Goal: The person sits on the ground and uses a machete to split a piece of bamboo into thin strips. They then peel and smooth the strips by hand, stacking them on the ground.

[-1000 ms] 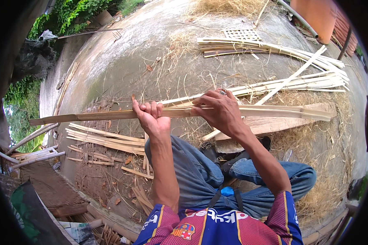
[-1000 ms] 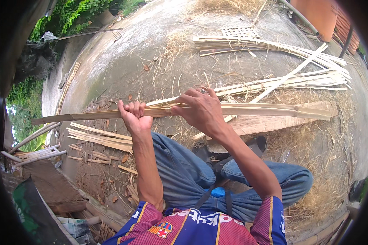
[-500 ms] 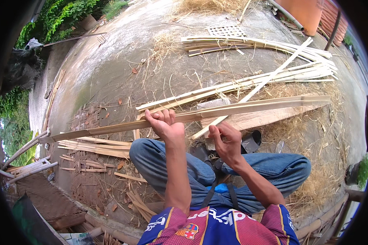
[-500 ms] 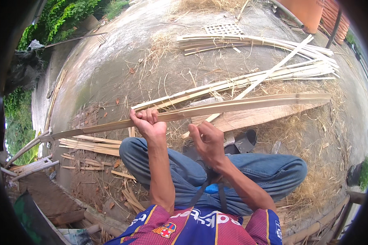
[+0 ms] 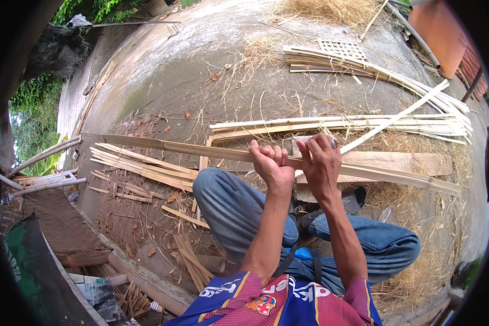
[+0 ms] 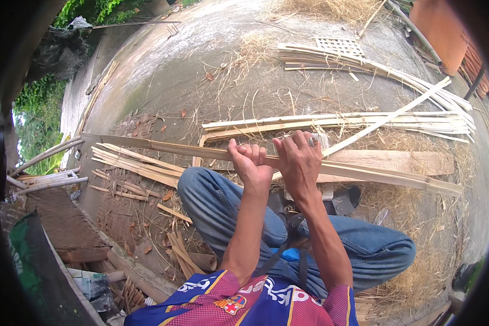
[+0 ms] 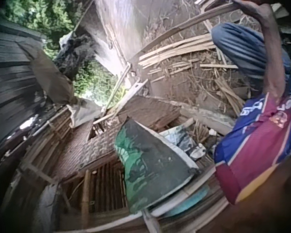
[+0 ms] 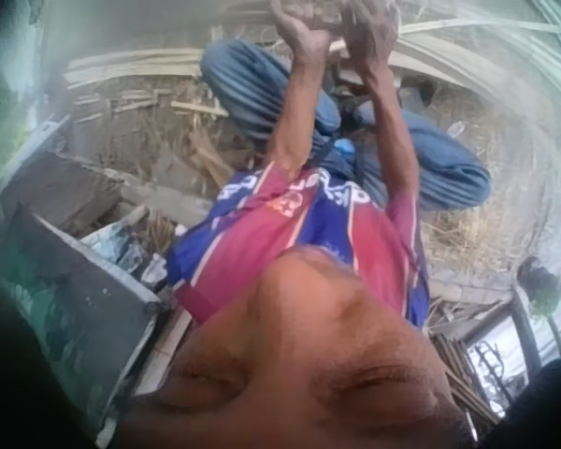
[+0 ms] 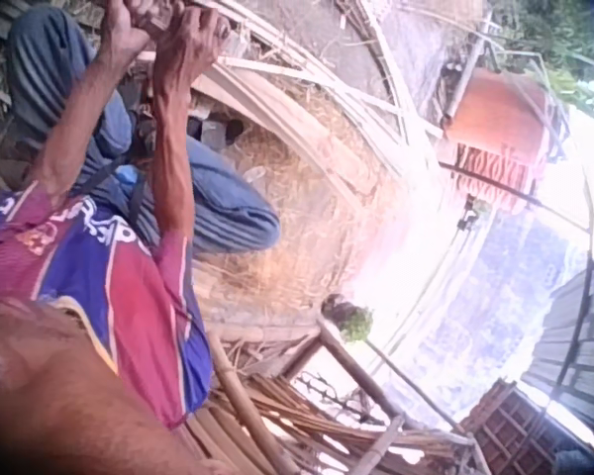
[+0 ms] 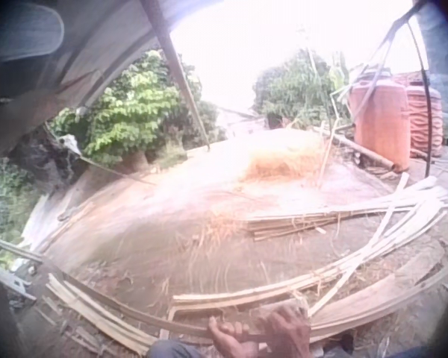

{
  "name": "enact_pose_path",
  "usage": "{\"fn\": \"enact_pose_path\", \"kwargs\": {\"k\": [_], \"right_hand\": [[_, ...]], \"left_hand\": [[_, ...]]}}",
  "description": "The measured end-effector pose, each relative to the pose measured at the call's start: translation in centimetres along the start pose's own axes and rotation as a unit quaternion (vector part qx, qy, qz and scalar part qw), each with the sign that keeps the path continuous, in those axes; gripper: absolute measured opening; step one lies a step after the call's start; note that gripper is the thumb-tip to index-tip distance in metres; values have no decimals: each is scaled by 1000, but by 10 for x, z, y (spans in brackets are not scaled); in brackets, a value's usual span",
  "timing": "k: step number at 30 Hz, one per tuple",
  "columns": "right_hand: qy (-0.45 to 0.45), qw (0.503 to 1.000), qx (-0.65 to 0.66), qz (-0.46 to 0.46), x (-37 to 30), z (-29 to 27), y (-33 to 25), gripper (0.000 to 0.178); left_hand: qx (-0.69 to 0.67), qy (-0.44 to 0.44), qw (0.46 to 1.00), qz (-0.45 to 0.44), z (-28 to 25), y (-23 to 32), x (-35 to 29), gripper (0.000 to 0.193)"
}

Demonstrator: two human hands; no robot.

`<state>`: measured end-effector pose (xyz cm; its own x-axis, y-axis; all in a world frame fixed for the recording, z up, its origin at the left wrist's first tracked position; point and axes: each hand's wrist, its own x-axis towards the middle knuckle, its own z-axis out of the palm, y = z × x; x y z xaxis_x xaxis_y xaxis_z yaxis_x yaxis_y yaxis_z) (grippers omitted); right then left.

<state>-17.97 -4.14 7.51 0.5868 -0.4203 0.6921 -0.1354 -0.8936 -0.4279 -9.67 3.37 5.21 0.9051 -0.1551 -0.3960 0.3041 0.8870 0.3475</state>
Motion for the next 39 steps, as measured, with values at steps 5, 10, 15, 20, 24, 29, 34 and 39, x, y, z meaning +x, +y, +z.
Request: {"fn": "enact_pose_path", "kwargs": {"k": [5,10,15,20,24,29,34,39], "right_hand": [[75,981,132,124,-19,-35,2,23],[-180,851,395,295,-133,7,-25,19],[-87,689,656,296,-94,63,-85,65],[123,593,727,323,-36,64,-93,60],[158,641,648,380,-29,42,-57,44],[214,662,604,390,-24,-14,24,39],[166,706,584,365,-17,-94,105,41],[129,727,563,372,-10,-143,159,40]], "left_hand": [[23,29,999,32,-7,2,3,39],[14,32,999,8,12,-24,-14,39],[14,-8,999,-31,34,-68,-62,45],[9,-6,991,-134,41,-96,-102,48],[71,-103,962,-244,33,-102,-119,45],[304,-463,654,-515,26,-33,-126,76],[762,-425,320,370,73,113,-50,104],[905,-359,197,118,52,194,-15,98]]}}
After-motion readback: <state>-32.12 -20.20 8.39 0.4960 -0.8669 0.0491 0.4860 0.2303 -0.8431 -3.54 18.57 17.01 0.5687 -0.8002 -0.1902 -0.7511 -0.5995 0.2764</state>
